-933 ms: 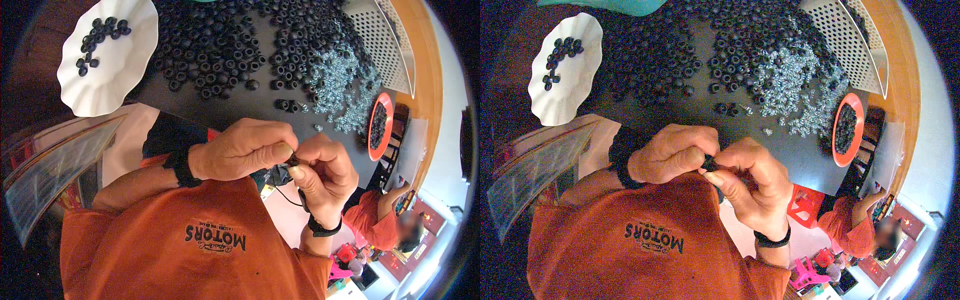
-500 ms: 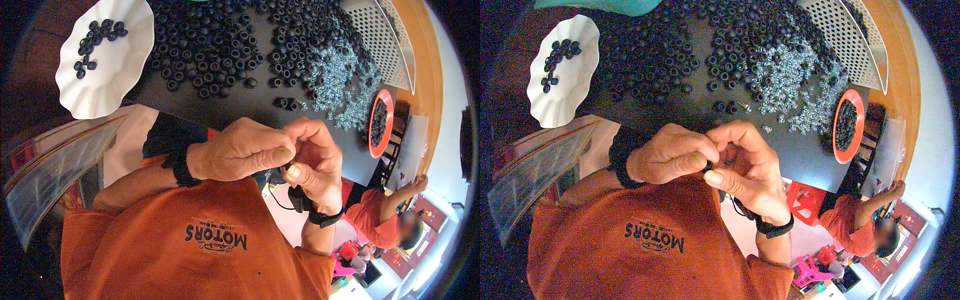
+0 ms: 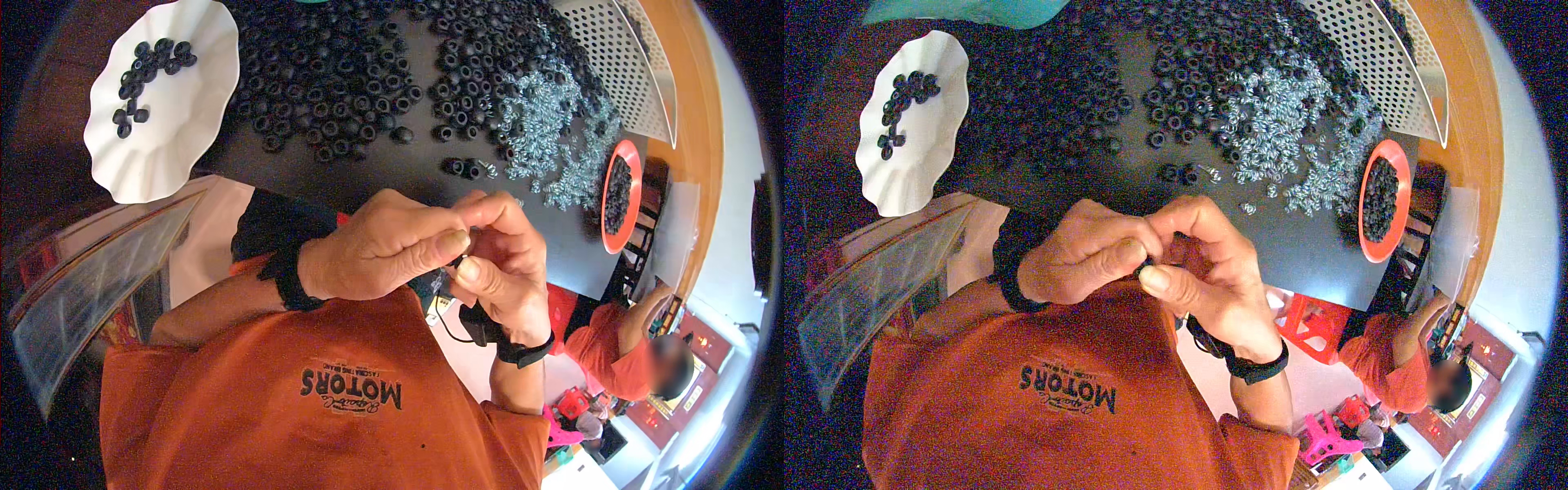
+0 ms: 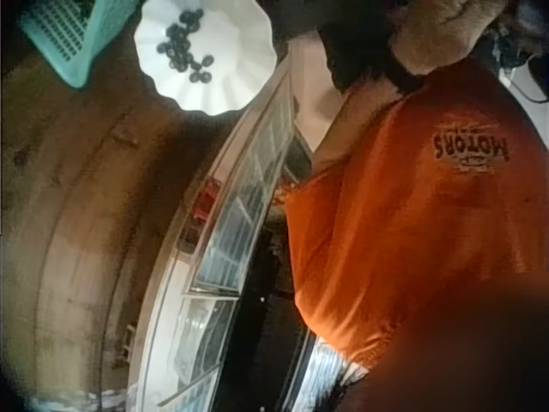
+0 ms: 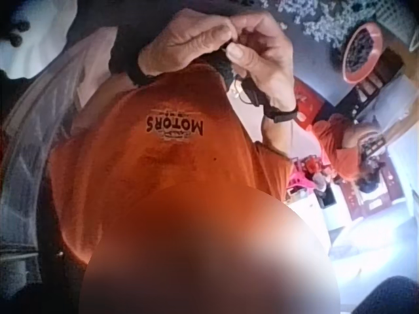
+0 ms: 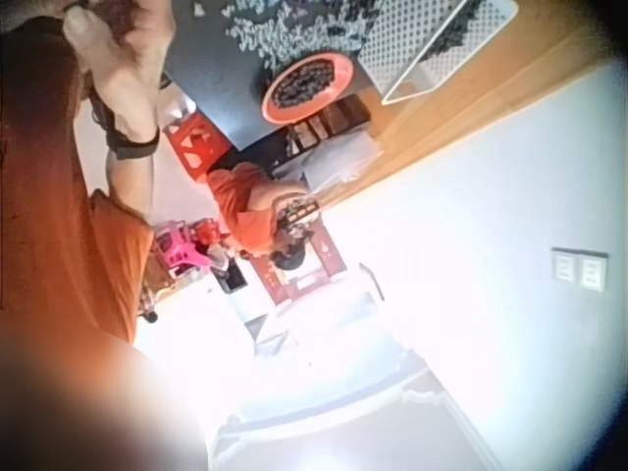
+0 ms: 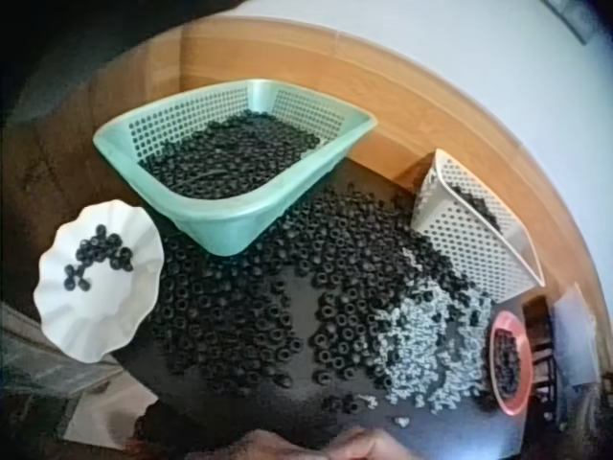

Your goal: Inspecting and sorting small black rubber rings at a manual workstation.

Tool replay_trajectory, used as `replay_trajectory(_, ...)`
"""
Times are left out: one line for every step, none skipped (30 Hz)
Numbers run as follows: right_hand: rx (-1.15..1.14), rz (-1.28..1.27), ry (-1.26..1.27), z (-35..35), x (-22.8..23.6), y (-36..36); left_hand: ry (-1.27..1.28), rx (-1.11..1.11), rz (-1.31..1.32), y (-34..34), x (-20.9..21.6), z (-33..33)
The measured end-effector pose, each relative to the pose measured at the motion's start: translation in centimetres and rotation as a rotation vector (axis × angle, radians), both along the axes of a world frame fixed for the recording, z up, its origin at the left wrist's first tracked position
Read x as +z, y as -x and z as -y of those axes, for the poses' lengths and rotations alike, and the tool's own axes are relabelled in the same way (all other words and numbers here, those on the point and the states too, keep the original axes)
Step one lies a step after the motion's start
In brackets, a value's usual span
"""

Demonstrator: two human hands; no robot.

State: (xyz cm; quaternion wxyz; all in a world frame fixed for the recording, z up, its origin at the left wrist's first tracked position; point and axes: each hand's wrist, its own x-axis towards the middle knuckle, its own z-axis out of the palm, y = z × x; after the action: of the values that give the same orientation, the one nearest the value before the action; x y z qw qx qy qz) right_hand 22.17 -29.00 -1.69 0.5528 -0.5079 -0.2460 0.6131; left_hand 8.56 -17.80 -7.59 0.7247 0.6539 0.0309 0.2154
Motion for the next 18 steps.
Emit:
replay_trajectory(-0.009, 0.017, -0.021, -0.1, -0.2, 0.0, 0.0, -0.004, 0.003, -0.1, 0.1, 0.1)
replay_trajectory(-0.013, 0.019, -0.021, -0.1, -0.5, -0.1, 0.021, 0.019, 0.006, -0.2, 0.2, 0.2)
replay_trajectory(-0.009, 0.044, -0.031, -0.1, -0.9, -0.2, 0.041, 0.041, 0.01, -0.3, 0.2, 0.2)
replay_trajectory(-0.004, 0.066, -0.04, 0.0, -1.1, -0.3, 0.041, 0.039, 0.009, -0.3, 0.5, 0.2)
replay_trajectory(-0.007, 0.065, -0.04, -0.1, -1.1, -0.2, 0.083, 0.036, -0.021, -0.2, 0.8, 0.1)
replay_trajectory(-0.023, 0.062, -0.046, -0.2, -1.2, -0.1, 0.125, 0.033, -0.051, -0.2, 1.0, 0.1)
replay_trajectory(-0.036, 0.057, -0.055, -0.3, -1.3, -0.1, 0.121, 0.035, -0.053, -0.2, 1.0, 0.1)
replay_trajectory(-0.035, 0.055, -0.059, -0.3, -1.2, 0.0, 0.137, 0.047, -0.062, -0.3, 1.1, 0.2)
replay_trajectory(-0.051, 0.092, -0.069, -0.3, -1.1, 0.1, 0.151, 0.058, -0.07, -0.3, 1.2, 0.2)
replay_trajectory(-0.066, 0.126, -0.08, -0.3, -1.0, 0.2, 0.147, 0.061, -0.073, -0.3, 1.0, 0.3)
replay_trajectory(-0.063, 0.123, -0.085, -0.2, -0.8, 0.2, 0.188, 0.043, -0.075, -0.3, 0.7, 0.4)
replay_trajectory(-0.032, 0.214, -0.088, -0.1, -0.6, 0.0, 0.229, 0.025, -0.077, -0.2, 0.6, 0.4)
replay_trajectory(-0.002, 0.308, -0.09, -0.1, -0.2, -0.3, 0.224, 0.026, -0.076, -0.2, 0.8, 0.4)
replay_trajectory(-0.027, 0.294, -0.061, 0.4, 0.2, -0.3, 0.28, 0.008, -0.12, -0.1, 1.1, 0.4)
replay_trajectory(-0.026, 0.295, -0.066, 0.7, 0.6, -0.4, 0.335, -0.011, -0.164, -0.1, 1.3, 0.4)
replay_trajectory(-0.08, 0.405, -0.07, 0.9, 1.0, -0.4, 0.331, -0.01, -0.162, -0.1, 1.3, 0.4)
replay_trajectory(-0.134, 0.514, -0.074, 1.2, 1.3, -0.5, 0.412, -0.027, -0.117, -0.2, 1.3, 0.5)
replay_trajectory(-0.136, 0.632, -0.068, 1.5, 1.5, -0.6, 0.494, -0.045, -0.072, -0.2, 1.2, 0.5)
